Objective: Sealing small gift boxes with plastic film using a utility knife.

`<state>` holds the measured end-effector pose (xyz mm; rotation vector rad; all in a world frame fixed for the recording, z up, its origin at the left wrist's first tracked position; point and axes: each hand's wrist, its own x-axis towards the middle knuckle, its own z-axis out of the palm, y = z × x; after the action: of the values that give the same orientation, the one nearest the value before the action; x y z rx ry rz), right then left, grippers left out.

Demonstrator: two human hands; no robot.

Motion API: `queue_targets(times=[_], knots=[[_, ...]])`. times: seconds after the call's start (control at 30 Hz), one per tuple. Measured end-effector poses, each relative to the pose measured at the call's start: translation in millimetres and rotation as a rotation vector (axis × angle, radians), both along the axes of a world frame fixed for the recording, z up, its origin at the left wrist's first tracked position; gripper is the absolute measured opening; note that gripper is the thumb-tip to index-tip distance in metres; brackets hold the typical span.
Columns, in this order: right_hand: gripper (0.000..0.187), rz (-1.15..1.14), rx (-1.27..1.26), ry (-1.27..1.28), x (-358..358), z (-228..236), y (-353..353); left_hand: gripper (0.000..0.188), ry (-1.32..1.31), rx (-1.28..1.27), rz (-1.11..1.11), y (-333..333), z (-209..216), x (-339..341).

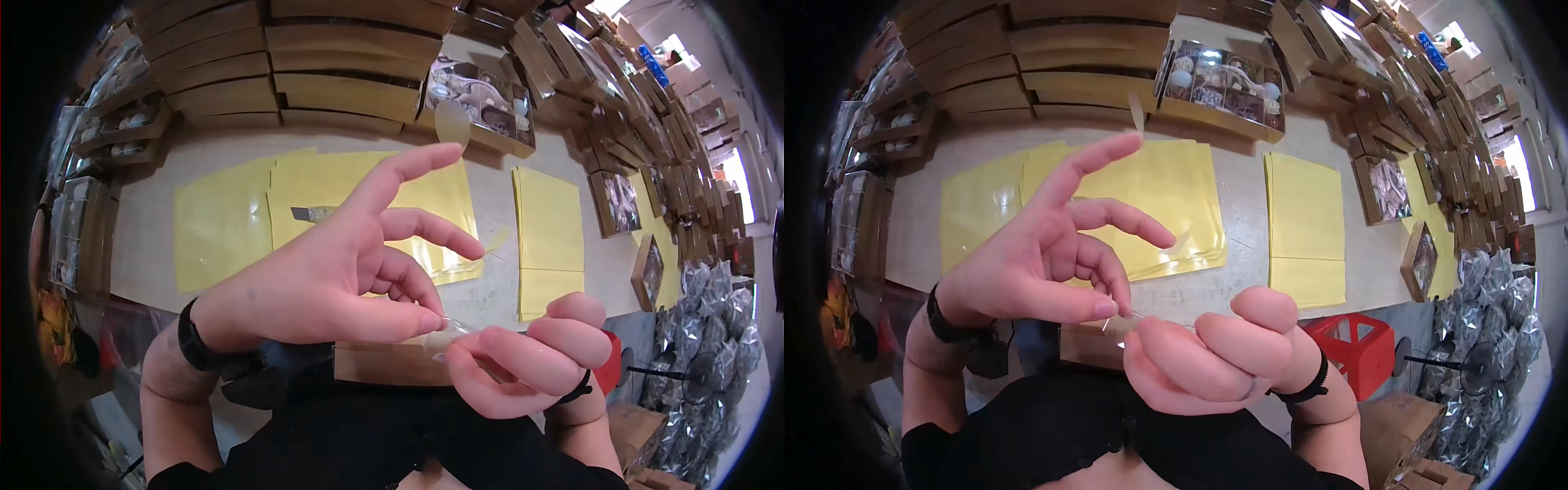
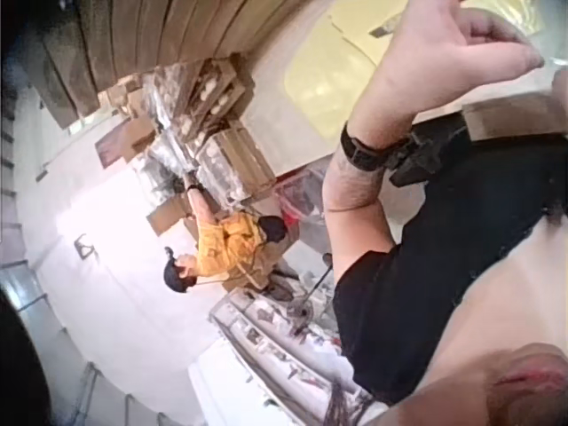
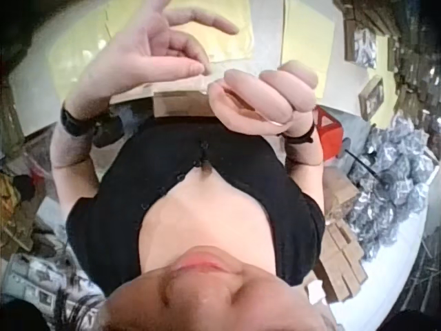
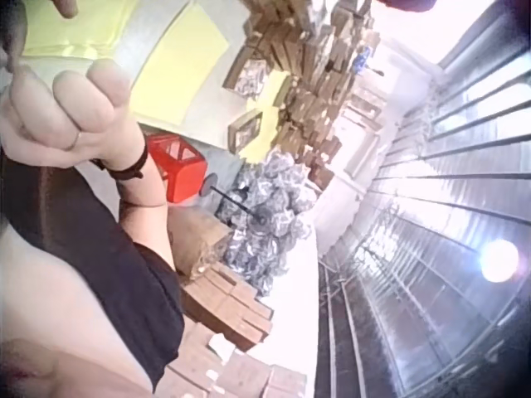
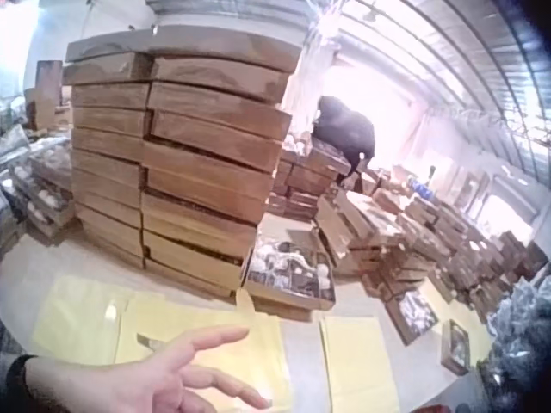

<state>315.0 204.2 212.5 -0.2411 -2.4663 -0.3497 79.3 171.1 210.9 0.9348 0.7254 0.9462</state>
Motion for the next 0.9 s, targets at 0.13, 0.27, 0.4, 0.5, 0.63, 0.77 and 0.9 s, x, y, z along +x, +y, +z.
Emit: queue_targets(times=[0.13, 0.27, 0.4, 0.5, 0.63, 0.77, 0.9], knots=[[0.036, -0.035, -0.035, -0.003, 10, 0, -5, 0.104, -0.078, -0.001, 0.031, -4, -5, 10], [0.033, 0.018, -0.046, 0.143, 1, -12, -6, 0.103, -0.159, 0.009, 0.068, -12, -18, 7], [0.031, 0.015, -0.117, 0.184, 5, -10, -6, 0.106, -0.121, 0.007, 0.125, -11, -10, 10], [0.031, -0.006, -0.139, 0.189, 7, -7, -4, 0.106, -0.073, 0.034, 0.22, -12, -5, 11], [0.031, -0.031, -0.14, 0.17, 7, -3, -4, 0.105, -0.031, 0.177, 0.197, -15, -10, 8], [0.027, 0.045, -0.18, 0.199, 2, -10, 11, 0.101, 0.02, 0.165, 0.345, -13, -11, 7], [0.014, 0.225, -0.68, 0.016, -10, -20, 53, 0.093, 0.204, 0.237, 0.671, -28, -25, -16]])
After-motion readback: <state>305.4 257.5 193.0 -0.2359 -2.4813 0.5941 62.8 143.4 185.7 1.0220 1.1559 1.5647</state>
